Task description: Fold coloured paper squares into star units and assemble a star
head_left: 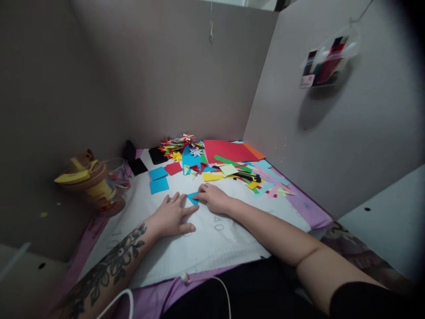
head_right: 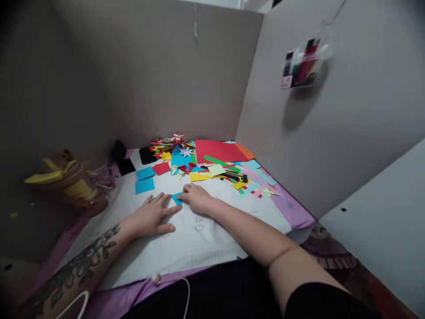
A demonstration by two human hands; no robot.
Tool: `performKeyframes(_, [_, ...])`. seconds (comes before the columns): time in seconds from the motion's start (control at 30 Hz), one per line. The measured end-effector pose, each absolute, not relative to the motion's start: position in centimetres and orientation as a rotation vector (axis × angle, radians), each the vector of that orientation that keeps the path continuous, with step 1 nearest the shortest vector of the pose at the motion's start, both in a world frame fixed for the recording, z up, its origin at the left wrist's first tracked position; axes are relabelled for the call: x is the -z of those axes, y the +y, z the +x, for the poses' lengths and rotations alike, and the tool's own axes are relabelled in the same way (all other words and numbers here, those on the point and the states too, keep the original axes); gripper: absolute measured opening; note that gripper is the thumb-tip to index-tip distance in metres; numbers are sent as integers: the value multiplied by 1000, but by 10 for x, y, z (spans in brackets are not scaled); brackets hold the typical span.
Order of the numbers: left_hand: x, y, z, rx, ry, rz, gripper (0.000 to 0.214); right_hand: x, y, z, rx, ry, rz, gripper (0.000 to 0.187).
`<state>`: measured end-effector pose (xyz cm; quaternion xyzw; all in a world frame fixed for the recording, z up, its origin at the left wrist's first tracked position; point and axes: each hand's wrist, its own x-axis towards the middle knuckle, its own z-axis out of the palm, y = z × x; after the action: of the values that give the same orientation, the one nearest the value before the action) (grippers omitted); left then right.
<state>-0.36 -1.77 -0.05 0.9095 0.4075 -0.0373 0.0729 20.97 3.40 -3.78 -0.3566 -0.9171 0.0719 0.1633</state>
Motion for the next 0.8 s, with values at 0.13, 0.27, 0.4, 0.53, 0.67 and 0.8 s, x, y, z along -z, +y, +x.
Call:
performKeyframes(0.13, [-2, -17, -4, 185, 1202, 2709, 73, 39, 33, 208, -168, -2603, -1027, 30])
performKeyframes(0.27, [-3, -17, -5, 228, 1189, 2666, 78, 42, 34, 208, -180, -2580, -1023, 31])
performKeyframes(0.4, [-3, -17, -10, 210, 1173, 2592, 71, 47, 37, 209, -257, -2508, -945, 32])
performKeyframes(0.53, [6, -10, -15, -21, 1229, 2531, 51, 48, 40, 210, -369, -2328, -941, 36])
performKeyframes(0.67, [20, 2, -13, -493, 1309, 2482, 32, 46, 40, 208, -397, -2289, -991, 32])
performKeyframes(0.8, [27, 9, -7, -731, 1356, 2451, 25, 48, 44, 201, -382, -2355, -1037, 32])
